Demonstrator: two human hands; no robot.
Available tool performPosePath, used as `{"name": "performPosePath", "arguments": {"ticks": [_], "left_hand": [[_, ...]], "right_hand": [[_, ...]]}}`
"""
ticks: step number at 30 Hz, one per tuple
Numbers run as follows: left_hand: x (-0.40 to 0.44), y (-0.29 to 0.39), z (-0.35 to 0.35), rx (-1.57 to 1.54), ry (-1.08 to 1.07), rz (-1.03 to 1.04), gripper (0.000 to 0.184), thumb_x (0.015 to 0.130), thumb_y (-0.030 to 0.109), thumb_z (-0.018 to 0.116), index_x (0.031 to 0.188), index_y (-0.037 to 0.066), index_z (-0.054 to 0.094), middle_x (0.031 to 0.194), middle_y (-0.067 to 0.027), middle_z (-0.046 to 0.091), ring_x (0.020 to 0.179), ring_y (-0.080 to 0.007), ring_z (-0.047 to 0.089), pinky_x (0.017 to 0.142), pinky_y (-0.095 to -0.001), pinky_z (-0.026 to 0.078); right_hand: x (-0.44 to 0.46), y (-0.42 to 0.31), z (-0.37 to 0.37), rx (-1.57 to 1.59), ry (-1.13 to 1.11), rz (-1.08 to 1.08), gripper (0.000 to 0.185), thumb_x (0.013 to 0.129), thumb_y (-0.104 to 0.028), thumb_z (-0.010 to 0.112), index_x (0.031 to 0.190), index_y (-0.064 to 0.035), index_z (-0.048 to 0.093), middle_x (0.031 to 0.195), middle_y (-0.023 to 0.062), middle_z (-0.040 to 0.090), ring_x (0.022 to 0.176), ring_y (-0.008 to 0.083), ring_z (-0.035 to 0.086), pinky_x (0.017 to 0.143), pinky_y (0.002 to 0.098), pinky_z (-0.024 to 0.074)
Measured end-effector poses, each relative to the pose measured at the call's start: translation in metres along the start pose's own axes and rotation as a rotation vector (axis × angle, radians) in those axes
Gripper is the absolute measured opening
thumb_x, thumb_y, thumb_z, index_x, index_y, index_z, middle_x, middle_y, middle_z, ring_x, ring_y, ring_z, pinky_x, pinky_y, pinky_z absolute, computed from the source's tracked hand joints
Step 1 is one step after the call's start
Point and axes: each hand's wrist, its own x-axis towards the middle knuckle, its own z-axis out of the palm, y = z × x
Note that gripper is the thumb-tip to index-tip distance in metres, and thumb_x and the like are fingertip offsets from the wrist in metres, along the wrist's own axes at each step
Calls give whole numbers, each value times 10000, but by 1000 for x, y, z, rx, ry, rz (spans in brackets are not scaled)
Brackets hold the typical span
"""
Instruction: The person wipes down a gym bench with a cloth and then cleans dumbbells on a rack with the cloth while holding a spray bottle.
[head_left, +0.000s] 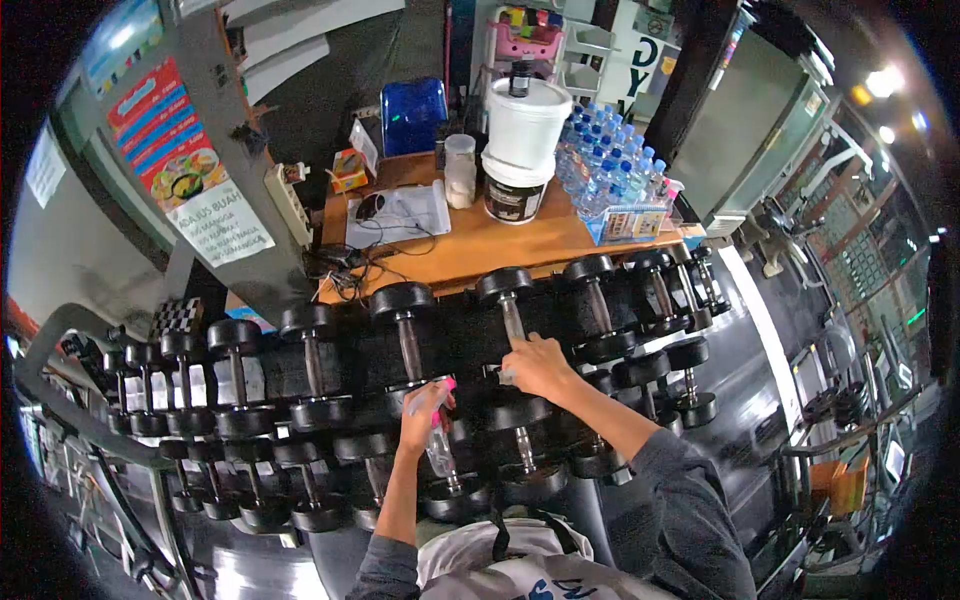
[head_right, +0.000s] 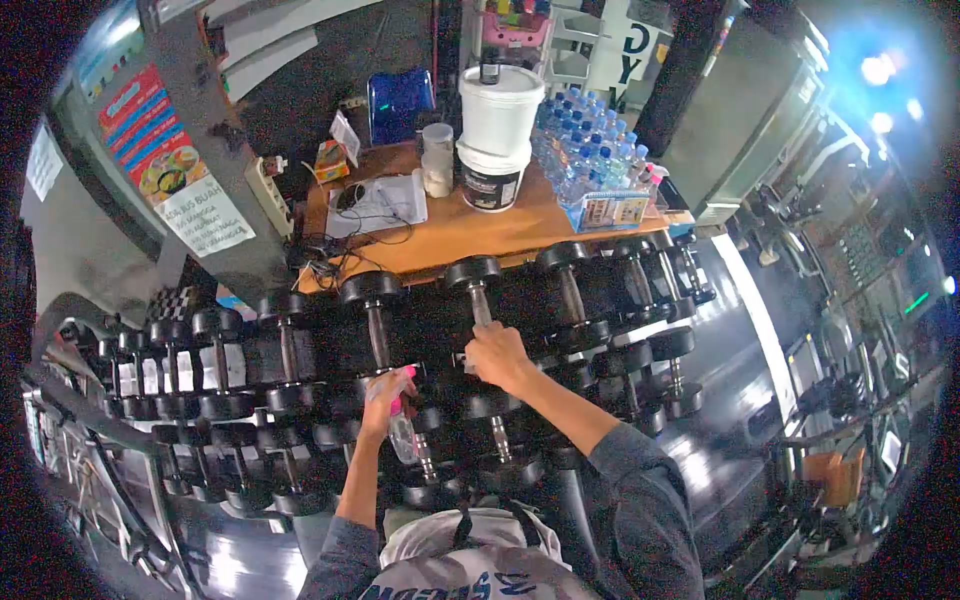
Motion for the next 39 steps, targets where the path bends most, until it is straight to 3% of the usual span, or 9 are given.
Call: {"name": "performPosePath", "arguments": {"ticks": [9,12,16,25,27,29,31,33,39], "left_hand": [[3,10,5,-140,136,-67,423,877,400,615,704,14,632,621,-63,589,390,-134,517,393,-269,430],[2,13,6,-109,132,-59,420,871,397,622,702,12,632,616,-67,588,378,-132,512,383,-269,428],[3,7,5,-142,104,-58,390,860,384,632,749,11,645,624,-69,593,379,-135,517,365,-260,416],[6,-1,6,13,145,-21,360,842,368,655,877,12,692,645,-67,602,381,-135,508,366,-249,373],[5,1,7,5,137,-53,360,837,367,661,883,12,691,650,-66,601,379,-133,503,367,-248,370],[6,3,12,-8,140,-112,362,826,367,673,896,12,690,662,-66,599,373,-127,494,370,-246,365],[6,4,13,-13,89,-104,362,827,367,671,848,6,672,663,-64,591,374,-134,500,382,-250,404],[9,5,14,60,83,-142,371,829,377,667,800,8,647,657,-65,582,370,-143,503,403,-266,449],[20,16,17,212,-80,-260,461,878,471,599,887,10,607,792,-85,589,476,-164,561,550,-315,513]], "right_hand": [[59,-38,53,-258,-224,-64,256,671,-158,761,926,-163,739,1091,73,590,1035,287,580,746,402,538],[86,-63,79,-171,-436,292,283,821,-165,650,1095,-110,692,1109,84,609,1120,285,546,808,397,534],[87,-62,66,-477,-565,92,281,807,-189,661,1073,-108,703,1081,84,619,1086,305,566,803,411,533],[-6,32,-40,-24,-67,89,207,676,-256,729,834,-123,722,912,84,612,829,277,641,673,402,533],[-36,50,-6,147,-10,205,190,757,-275,717,878,-130,700,924,53,619,796,233,629,688,357,512],[-81,44,55,1251,458,642,153,863,-260,654,977,-157,657,958,4,611,802,157,587,707,317,477],[-92,-3,80,1569,669,992,198,917,-182,602,1064,-52,581,1045,41,593,874,111,545,776,266,450],[-84,-26,171,1645,898,984,259,935,-198,582,1150,-61,534,1073,51,588,940,133,546,853,270,437],[-3,-79,149,1874,1413,1243,287,990,-233,477,1234,-91,422,1160,96,497,1072,196,468,936,325,369]]}}
